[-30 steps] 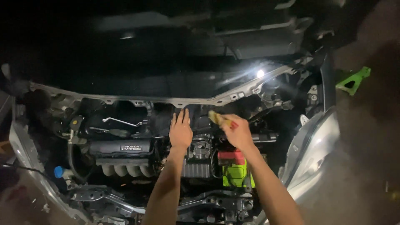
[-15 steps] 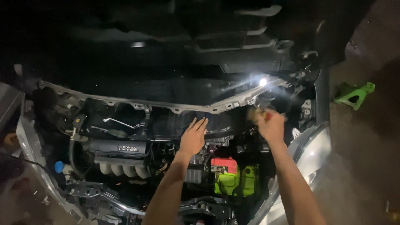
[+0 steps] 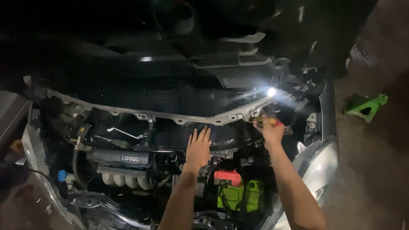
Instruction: The person cleans the engine bay of a car using a brush and a cloth. They scrub various components, including the engine cover and the area around the battery, then wipe the surfaces with the cloth.
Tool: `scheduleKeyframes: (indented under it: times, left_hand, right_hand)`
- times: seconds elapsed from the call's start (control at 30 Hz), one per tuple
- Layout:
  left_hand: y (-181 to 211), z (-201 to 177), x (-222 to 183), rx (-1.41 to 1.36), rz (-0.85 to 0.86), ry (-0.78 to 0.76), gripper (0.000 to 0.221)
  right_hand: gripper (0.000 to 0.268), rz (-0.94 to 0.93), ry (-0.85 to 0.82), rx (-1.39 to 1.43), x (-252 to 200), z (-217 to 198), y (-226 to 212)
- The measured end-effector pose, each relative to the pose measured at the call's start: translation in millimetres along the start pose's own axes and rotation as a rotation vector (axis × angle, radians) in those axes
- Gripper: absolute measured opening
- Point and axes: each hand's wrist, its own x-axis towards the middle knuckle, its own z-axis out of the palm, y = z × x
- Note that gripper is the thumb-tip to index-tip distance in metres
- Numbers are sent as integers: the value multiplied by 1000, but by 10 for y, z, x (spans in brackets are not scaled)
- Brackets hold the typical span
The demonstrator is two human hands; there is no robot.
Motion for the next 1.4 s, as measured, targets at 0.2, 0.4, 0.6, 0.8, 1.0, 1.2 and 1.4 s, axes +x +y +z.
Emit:
scheduleKeyframes:
  times: [0.2,0.4,0.6,0.8,1.0,1.2,1.4]
  left_hand:
    - [-9,-11,-11,-50,10,19,56]
    - [-76,116,29,-31,57,136,53]
    - [-136,195,78,-66,109,221,50]
    - [-81,128,46,-40,75,153,53]
    - [-95,151,33,-75,73,175,51]
    - [-94,97,51,-80,75,161,52]
    - [-82,132,18,-78,74,167,52]
  right_hand:
    - [30,-439,197,-1023,95,71,-426]
    - [34,-469,-279,-1170,176,-158,-728]
    - [33,-422,-763,-1209,200,-311,-1134]
    - [27,-514,-641,-1236,279,-237,-908]
    - [30,-385,-325,-1374,451,-258,-741]
    - [22,-317,-407,-1531,306,-50,-975]
    - [32,-408,-528,-1536,235,-133,-1047]
